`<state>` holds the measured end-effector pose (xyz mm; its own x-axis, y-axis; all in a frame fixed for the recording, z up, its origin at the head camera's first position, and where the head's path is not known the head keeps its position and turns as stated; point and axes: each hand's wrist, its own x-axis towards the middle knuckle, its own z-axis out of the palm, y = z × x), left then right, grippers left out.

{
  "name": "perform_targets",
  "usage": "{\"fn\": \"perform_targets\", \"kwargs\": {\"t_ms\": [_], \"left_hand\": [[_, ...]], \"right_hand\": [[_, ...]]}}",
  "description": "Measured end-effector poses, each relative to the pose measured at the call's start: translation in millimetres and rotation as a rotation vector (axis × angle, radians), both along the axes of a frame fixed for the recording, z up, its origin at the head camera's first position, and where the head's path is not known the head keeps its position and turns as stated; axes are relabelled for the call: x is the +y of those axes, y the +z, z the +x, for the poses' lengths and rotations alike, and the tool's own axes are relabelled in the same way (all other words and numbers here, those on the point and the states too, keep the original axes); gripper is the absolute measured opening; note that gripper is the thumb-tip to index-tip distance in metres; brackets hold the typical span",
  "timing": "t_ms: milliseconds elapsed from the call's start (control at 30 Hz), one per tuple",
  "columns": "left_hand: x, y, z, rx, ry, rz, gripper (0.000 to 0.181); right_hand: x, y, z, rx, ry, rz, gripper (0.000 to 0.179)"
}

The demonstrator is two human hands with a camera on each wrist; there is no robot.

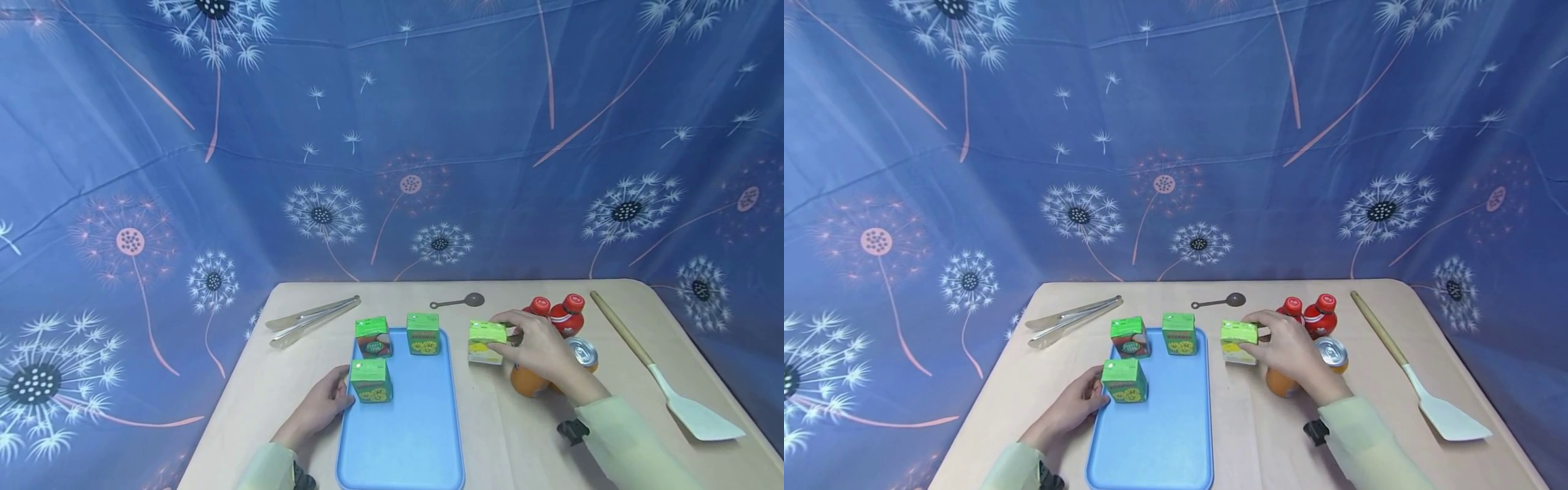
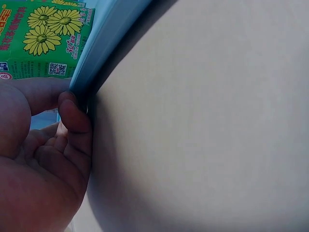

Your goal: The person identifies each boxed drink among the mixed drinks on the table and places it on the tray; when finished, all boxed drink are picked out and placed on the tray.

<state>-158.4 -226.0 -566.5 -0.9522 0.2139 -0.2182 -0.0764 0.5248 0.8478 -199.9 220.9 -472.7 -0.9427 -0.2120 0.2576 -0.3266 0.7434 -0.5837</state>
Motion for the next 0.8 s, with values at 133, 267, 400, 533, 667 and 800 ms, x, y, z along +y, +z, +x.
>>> {"fn": "perform_targets", "kwargs": {"t_ms": [133,267,400,533,667,800], "left_hand": [[-0.1,0.1,0.2,0.004,0.000,-0.001,0.066],[-0.3,0.9,0.6,0.006,-0.002,-0.003,0.066],[-0.5,1.8,1.1,0.008,0.001,-0.007,0.066],[-0.5,1.4,0.7,0.006,-0.001,-0.009,0.065],[-0.9,0.3,-0.2,0.005,-0.006,-0.001,0.065],[-1.4,0.3,-0.2,0.008,-0.009,0.006,0.064]], "right_hand": [[-6.3,2.0,4.1,0.003,0.034,-0.069,0.040],[-13.0,1.6,6.8,-0.017,0.064,-0.122,0.039],[-20.2,0.5,7.5,-0.015,0.075,-0.118,0.039],[-27.6,-0.4,8.9,0.001,0.078,-0.105,0.039],[-35.3,-1.7,10.7,-0.009,0.097,-0.147,0.038],[-43.0,-3.3,11.5,-0.016,0.119,-0.181,0.037]]}}
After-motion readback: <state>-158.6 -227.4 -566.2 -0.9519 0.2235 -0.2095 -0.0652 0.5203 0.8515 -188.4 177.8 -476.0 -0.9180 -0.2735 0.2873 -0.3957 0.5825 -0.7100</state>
